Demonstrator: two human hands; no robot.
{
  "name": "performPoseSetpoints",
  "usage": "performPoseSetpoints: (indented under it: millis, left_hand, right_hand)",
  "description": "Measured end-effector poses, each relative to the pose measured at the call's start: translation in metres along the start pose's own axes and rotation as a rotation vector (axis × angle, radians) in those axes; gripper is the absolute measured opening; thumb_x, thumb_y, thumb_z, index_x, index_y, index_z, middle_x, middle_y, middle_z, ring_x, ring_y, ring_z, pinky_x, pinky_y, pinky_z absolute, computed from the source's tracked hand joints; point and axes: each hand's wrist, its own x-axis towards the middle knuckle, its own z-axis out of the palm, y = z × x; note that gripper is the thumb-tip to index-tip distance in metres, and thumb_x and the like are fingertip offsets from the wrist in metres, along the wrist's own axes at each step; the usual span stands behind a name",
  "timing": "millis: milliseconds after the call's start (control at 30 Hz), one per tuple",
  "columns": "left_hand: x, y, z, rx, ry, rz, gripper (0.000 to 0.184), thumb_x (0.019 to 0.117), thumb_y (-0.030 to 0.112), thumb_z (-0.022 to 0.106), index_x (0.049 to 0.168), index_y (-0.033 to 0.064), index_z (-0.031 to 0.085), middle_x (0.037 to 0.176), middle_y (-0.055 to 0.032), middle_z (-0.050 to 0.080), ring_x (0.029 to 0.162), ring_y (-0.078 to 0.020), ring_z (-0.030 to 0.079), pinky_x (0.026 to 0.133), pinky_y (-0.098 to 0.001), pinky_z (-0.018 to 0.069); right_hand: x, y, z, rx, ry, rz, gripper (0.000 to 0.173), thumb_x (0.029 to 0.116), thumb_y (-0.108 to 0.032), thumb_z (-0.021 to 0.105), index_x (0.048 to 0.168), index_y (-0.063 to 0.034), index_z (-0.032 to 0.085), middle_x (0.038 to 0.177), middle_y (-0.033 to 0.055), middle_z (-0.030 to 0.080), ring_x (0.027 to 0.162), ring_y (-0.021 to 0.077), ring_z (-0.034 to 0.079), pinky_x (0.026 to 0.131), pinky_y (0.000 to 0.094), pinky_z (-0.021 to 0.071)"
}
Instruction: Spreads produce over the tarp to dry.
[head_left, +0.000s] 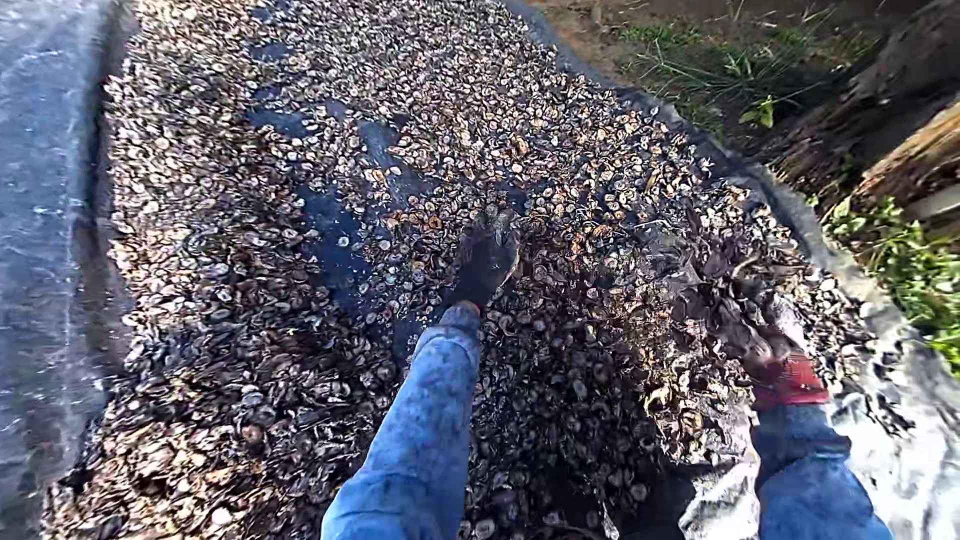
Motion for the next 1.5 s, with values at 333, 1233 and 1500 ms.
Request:
performPoseSetpoints:
  millis: [333, 1233, 1500]
  left_hand:
    - [-0.066, -0.009, 0.073, 0.222, -0.609, 0.335, 0.057, 0.0975, 0.035, 0.068, 0.146, 0.0084, 0.056, 0.157, -0.0173, 0.047, 0.148, -0.0388, 0.038, 0.121, -0.0591, 0.0256]
    - [0.048, -0.008, 0.130, 0.231, -0.205, 0.295, 0.064, 0.0942, 0.063, 0.058, 0.153, 0.0404, 0.046, 0.167, -0.0035, 0.033, 0.156, -0.0440, 0.013, 0.118, -0.0753, 0.0058]
    - [-0.055, -0.030, 0.088, 0.284, -0.294, 0.336, 0.051, 0.0886, 0.022, 0.077, 0.138, 0.0152, 0.065, 0.145, -0.0182, 0.058, 0.134, -0.0430, 0.052, 0.111, -0.0645, 0.0373]
  right_hand:
    - [-0.068, 0.053, 0.127, -1.023, -0.862, -0.559, 0.094, 0.0737, -0.044, 0.083, 0.157, -0.0193, 0.045, 0.168, 0.0297, 0.013, 0.152, 0.0583, 0.012, 0.113, 0.0805, 0.0139]
    - [0.069, 0.084, 0.077, -0.956, -0.488, -0.509, 0.083, 0.0844, -0.057, 0.073, 0.157, -0.0344, 0.042, 0.172, 0.0111, 0.018, 0.158, 0.0403, 0.010, 0.121, 0.0732, 0.0064]
    - [-0.008, 0.167, -0.075, -1.029, -0.230, 0.254, 0.073, 0.1003, -0.045, 0.056, 0.164, -0.0274, 0.026, 0.163, 0.0223, 0.036, 0.144, 0.0482, 0.041, 0.110, 0.0723, 0.0354]
